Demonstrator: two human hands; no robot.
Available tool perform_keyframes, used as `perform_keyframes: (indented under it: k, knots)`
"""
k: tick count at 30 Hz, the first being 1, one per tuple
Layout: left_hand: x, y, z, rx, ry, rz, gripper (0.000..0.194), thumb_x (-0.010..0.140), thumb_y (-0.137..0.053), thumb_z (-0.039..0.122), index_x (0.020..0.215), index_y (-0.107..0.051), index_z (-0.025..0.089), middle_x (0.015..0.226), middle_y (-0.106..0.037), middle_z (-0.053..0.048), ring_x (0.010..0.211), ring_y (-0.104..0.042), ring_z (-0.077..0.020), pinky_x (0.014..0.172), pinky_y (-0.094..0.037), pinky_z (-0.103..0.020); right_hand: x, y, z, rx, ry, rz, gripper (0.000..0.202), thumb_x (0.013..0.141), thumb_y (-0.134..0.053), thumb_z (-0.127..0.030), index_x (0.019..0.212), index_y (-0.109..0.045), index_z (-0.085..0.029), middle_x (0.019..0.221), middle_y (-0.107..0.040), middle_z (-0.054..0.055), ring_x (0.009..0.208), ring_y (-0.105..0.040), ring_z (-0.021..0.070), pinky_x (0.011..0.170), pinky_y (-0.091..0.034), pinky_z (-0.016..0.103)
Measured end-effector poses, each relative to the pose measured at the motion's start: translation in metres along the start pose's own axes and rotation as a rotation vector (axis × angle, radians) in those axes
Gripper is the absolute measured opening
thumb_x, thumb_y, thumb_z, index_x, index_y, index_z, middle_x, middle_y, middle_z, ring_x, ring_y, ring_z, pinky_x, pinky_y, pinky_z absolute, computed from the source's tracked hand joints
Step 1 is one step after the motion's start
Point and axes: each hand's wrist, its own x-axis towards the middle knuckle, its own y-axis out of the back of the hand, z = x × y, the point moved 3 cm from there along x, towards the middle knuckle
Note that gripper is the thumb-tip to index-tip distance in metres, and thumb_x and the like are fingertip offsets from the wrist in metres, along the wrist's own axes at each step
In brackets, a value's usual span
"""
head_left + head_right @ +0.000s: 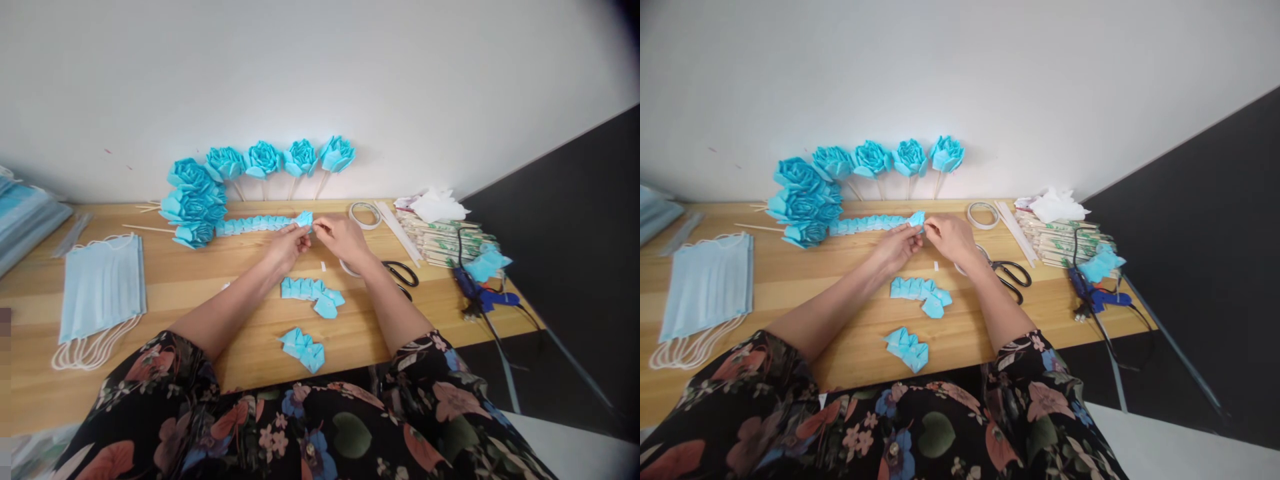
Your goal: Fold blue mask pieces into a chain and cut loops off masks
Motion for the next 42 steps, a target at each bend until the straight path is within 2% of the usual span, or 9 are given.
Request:
perform_keyframes:
  k: [5, 9, 12, 14, 16, 18, 22, 32, 42]
  knots:
    - [0.001, 0.000, -0.001, 0.002, 0.002, -0.007, 0.023, 0.088, -0.062, 0.008, 0.070, -0.051, 0.016, 0.055, -0.055, 0.003, 0.047, -0.051, -0.0075, 0.046, -0.032, -0.020, 0.000, 0.001, 0.008, -0.021, -0.070, 0.052, 0.023, 0.092, -0.050, -0.023, 0.088, -0.073, -0.022, 0.089, -0.077, 0.005, 0.079, -0.065, 0.0208, 0.069, -0.038, 0.031]
    - [0.002, 0.001, -0.001, -0.013, 0.028, -0.015, 0.024, 0.085, -0.070, 0.014, 0.072, -0.050, 0.016, 0.058, -0.056, 0.003, 0.048, -0.053, -0.0071, 0.048, -0.034, -0.020, 0.003, 0.007, 0.030, 0.016, -0.187, 0.182, 0.020, 0.088, -0.052, -0.024, 0.084, -0.072, -0.021, 0.085, -0.076, 0.007, 0.079, -0.066, 0.0226, 0.072, -0.042, 0.033]
    - [0.002, 0.001, -0.001, -0.011, 0.053, -0.035, 0.025, 0.086, -0.071, 0.017, 0.075, -0.049, 0.017, 0.060, -0.057, 0.003, 0.049, -0.054, -0.0074, 0.048, -0.034, -0.020, 0.005, 0.003, 0.044, 0.344, -0.303, 0.221, 0.017, 0.087, -0.054, -0.031, 0.079, -0.067, -0.022, 0.076, -0.073, 0.004, 0.072, -0.065, 0.0199, 0.072, -0.047, 0.033]
    - [0.002, 0.001, 0.000, -0.013, 0.061, -0.042, 0.025, 0.086, -0.072, 0.018, 0.076, -0.049, 0.017, 0.060, -0.057, 0.003, 0.049, -0.054, -0.0076, 0.048, -0.034, -0.020, 0.005, -0.005, 0.046, 0.644, -0.381, 0.198, 0.015, 0.085, -0.055, -0.032, 0.089, -0.065, -0.023, 0.079, -0.073, 0.002, 0.073, -0.065, 0.0178, 0.071, -0.049, 0.031]
    - [0.002, 0.001, -0.001, -0.017, 0.063, -0.043, 0.025, 0.086, -0.072, 0.018, 0.076, -0.049, 0.017, 0.059, -0.056, 0.004, 0.049, -0.054, -0.0079, 0.048, -0.034, -0.020, 0.004, -0.013, 0.044, 0.860, -0.447, 0.166, 0.026, 0.082, -0.055, -0.030, 0.106, -0.063, -0.023, 0.084, -0.073, 0.001, 0.077, -0.067, 0.0167, 0.069, -0.051, 0.030]
    - [0.003, 0.001, -0.001, -0.022, 0.061, -0.047, 0.024, 0.087, -0.071, 0.018, 0.076, -0.050, 0.017, 0.058, -0.057, 0.003, 0.049, -0.054, -0.0084, 0.049, -0.035, -0.020, 0.003, -0.020, 0.038, 0.981, -0.477, 0.136, 0.039, 0.080, -0.058, -0.031, 0.118, -0.059, -0.024, 0.088, -0.072, 0.000, 0.080, -0.067, 0.0159, 0.068, -0.052, 0.029]
    - [0.003, 0.001, -0.001, -0.022, 0.056, -0.069, 0.021, 0.088, -0.069, 0.017, 0.077, -0.051, 0.016, 0.058, -0.058, 0.003, 0.049, -0.055, -0.0086, 0.049, -0.035, -0.020, 0.004, -0.029, 0.027, 1.109, -0.481, 0.114, 0.048, 0.076, -0.066, -0.035, 0.123, -0.057, -0.026, 0.086, -0.069, -0.003, 0.081, -0.065, 0.0143, 0.070, -0.053, 0.027]
    - [0.001, 0.000, 0.000, 0.024, 0.046, -0.099, 0.033, 0.081, -0.079, 0.021, 0.071, -0.048, 0.017, 0.058, -0.057, 0.003, 0.049, -0.054, -0.0081, 0.048, -0.035, -0.020, 0.017, -0.037, 0.038, 1.074, -0.386, 0.231, 0.048, 0.067, -0.066, -0.023, 0.114, -0.054, -0.023, 0.063, -0.058, -0.011, 0.059, -0.054, 0.0108, 0.064, -0.045, 0.026]
    - [-0.003, 0.001, 0.000, 0.060, 0.058, -0.062, 0.019, 0.089, -0.065, 0.016, 0.075, -0.054, 0.015, 0.060, -0.059, 0.001, 0.048, -0.055, -0.0087, 0.048, -0.038, -0.021, 0.019, -0.039, 0.041, 0.974, -0.388, 0.205, 0.054, 0.068, -0.060, -0.017, 0.121, -0.052, -0.022, 0.065, -0.059, -0.011, 0.058, -0.053, 0.0102, 0.064, -0.043, 0.025]
